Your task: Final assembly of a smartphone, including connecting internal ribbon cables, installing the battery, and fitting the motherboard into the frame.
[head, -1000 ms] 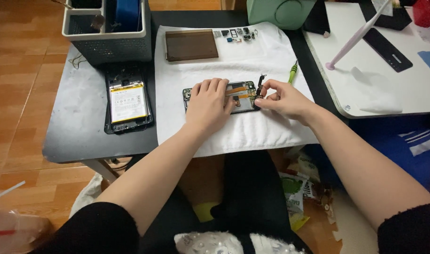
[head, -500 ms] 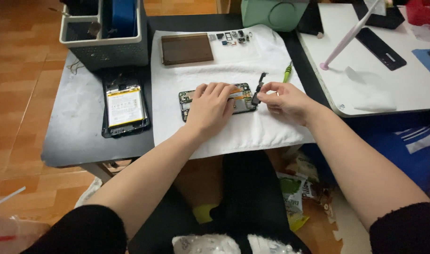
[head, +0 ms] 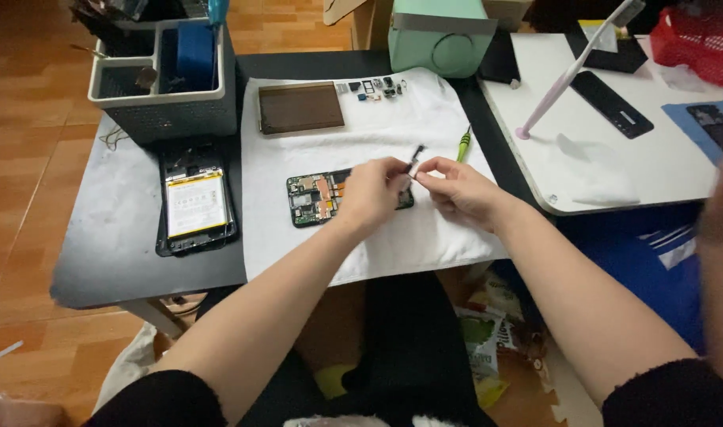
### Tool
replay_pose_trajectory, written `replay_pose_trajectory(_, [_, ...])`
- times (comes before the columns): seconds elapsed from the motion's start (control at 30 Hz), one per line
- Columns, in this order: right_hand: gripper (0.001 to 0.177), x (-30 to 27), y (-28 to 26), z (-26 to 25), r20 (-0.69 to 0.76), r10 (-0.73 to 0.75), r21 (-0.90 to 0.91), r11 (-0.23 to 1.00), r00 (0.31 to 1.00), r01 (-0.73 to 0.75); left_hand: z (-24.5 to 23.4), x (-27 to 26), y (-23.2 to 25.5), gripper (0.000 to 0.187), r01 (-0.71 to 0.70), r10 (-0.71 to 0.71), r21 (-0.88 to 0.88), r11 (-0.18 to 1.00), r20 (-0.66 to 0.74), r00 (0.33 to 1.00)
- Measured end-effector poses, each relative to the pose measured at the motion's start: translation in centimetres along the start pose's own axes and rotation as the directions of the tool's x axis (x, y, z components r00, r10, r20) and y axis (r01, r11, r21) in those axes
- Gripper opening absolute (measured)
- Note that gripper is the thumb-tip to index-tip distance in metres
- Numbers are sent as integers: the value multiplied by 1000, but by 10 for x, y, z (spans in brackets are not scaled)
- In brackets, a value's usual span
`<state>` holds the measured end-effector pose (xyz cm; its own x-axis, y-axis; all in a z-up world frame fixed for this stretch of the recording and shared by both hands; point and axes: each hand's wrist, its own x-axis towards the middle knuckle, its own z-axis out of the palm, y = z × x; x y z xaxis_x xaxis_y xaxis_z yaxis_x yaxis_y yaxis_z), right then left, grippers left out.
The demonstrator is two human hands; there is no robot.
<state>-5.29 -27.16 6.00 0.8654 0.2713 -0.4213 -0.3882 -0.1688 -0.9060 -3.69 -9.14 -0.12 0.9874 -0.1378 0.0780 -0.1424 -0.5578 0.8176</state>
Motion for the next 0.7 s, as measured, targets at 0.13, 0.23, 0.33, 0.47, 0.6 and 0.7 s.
replay_pose_trajectory(0.13, [21,-2,0,1,19,-68,33,997,998,67,-46,-8,-3,25,111,-116,-47,993,-108,987])
replay_pose_trajectory(0.23, [23,-9,-6,6,10,-42,5,999,999,42,-85,-12,-34,25,121,-122,-16,993,-172,977])
replay_pose_trajectory(0.33, [24,-13,-12,11,10,-19,-32,999,1000,20,-134,-22,-72,26,188,-168,42,981,-284,944])
replay_pose_trajectory(0.47, [28,-9,-14,11,7,27,-99,995,1000,-26,-204,-34,-116,24,315,-208,291,904,-344,916])
replay_pose_trajectory(0.6, [34,-8,-14,10,3,30,-138,990,1000,-30,-248,-49,-146,27,434,-291,399,808,-371,882])
replay_pose_trajectory(0.7, [37,-15,-21,17,-12,49,-156,986,999,-50,-256,-53,-156,27,453,-307,424,784,-370,877])
